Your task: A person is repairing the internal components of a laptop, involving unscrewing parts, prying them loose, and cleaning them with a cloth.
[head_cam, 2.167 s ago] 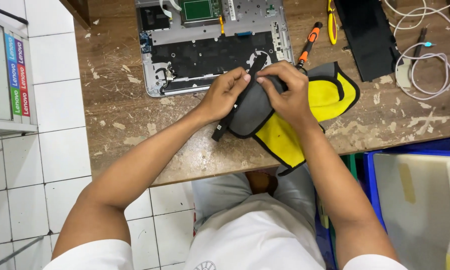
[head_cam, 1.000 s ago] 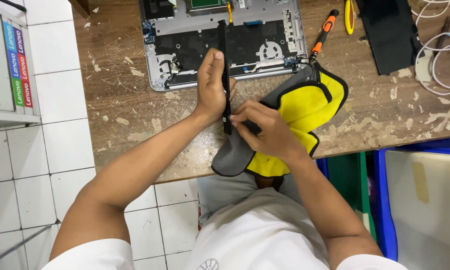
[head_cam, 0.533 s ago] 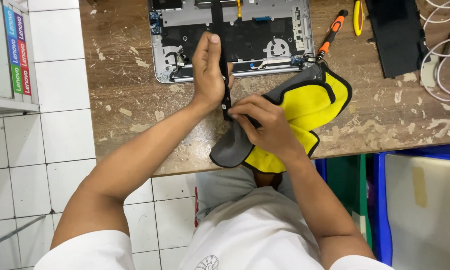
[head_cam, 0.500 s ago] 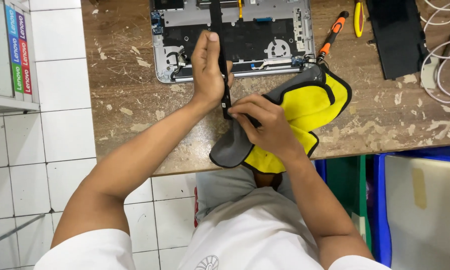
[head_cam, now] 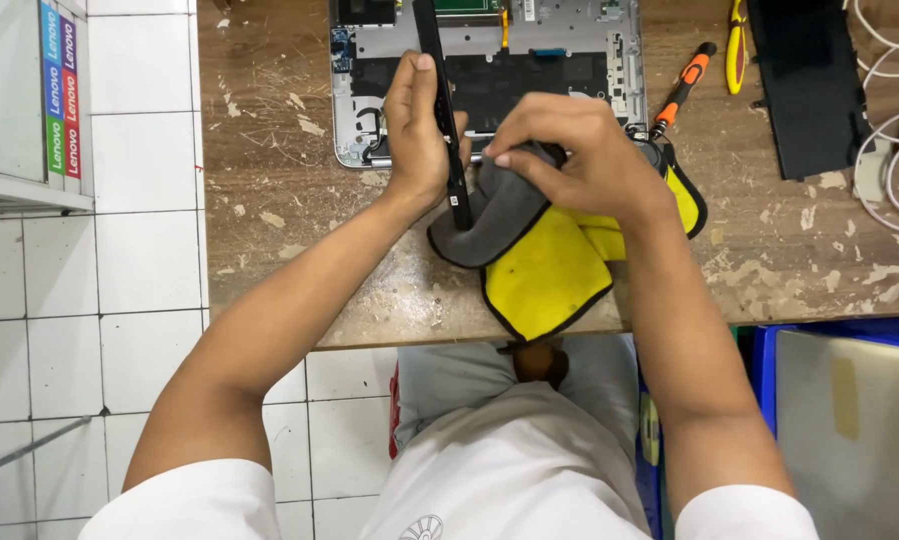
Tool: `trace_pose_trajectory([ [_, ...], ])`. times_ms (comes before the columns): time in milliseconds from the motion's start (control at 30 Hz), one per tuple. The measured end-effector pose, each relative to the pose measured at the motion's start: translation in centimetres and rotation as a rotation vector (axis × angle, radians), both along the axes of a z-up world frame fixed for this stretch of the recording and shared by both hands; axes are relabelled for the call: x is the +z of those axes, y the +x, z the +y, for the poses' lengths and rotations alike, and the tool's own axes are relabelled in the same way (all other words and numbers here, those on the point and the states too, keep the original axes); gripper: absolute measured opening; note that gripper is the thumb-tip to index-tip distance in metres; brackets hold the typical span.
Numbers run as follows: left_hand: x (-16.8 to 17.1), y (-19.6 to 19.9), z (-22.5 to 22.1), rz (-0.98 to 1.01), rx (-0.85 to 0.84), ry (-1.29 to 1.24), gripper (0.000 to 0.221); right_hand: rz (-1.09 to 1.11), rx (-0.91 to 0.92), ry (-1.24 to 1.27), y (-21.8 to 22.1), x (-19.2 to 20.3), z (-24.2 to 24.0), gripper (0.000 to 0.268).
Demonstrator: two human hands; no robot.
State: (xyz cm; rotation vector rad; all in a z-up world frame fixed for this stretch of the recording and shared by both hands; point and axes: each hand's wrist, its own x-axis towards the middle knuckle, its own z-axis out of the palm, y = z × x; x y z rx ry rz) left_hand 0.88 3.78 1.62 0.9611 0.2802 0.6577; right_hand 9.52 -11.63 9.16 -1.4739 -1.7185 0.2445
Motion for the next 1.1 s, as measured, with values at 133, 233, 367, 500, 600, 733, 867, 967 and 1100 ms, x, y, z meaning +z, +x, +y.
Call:
trace_pose_trajectory([
  [133, -0.9, 0.1, 0.5, -0.002, -0.002, 0.025, 0.031, 0.088, 0.122, -0.035, 1.5, -0.4, 2.9, 0.003],
  [233, -3.4, 0.7, 1.1, 0.005, -0.002, 0.011, 0.029, 0.209, 0.223, -0.122, 1.3, -2.6, 4.3, 0.008],
  [367, -4.5, 1.6, 2.0, -0.051, -0.021, 0.015, 0.03, 0.393, 0.252, -0.062, 0.1, -4.2, 4.5, 0.013],
  [500, -2.2, 1.0, 1.4, -0.039, -0.062, -0.055, 0.031, 0.44, 0.201, -0.054, -0.9, -4.6, 3.9, 0.013],
  [600, -3.6, 1.7, 1.5, -0.079, -0.016, -0.049, 0.031, 0.409, 0.057, 0.061, -0.3, -5.8, 4.2, 0.009],
  [733, -3.3, 1.6, 1.4, -0.084, 0.0, -0.005, 0.03, 0.416, 0.065, 0.047, -0.4, -4.8, 4.0, 0.008],
  [867, -2.9, 1.3, 1.4, -0.067, -0.053, -0.05, 0.031, 0.474, 0.213, -0.079, -0.8, -4.3, 3.8, 0.012],
  [967, -3.0, 1.4, 1.6, -0.071, -0.061, -0.08, 0.03, 0.46, 0.152, -0.037, -1.0, -4.7, 3.9, 0.011],
  [1100, -4.4, 2.0, 1.5, -0.117, -0.032, 0.005, 0.032, 0.421, 0.0, 0.121, -0.7, -5.7, 4.1, 0.01],
])
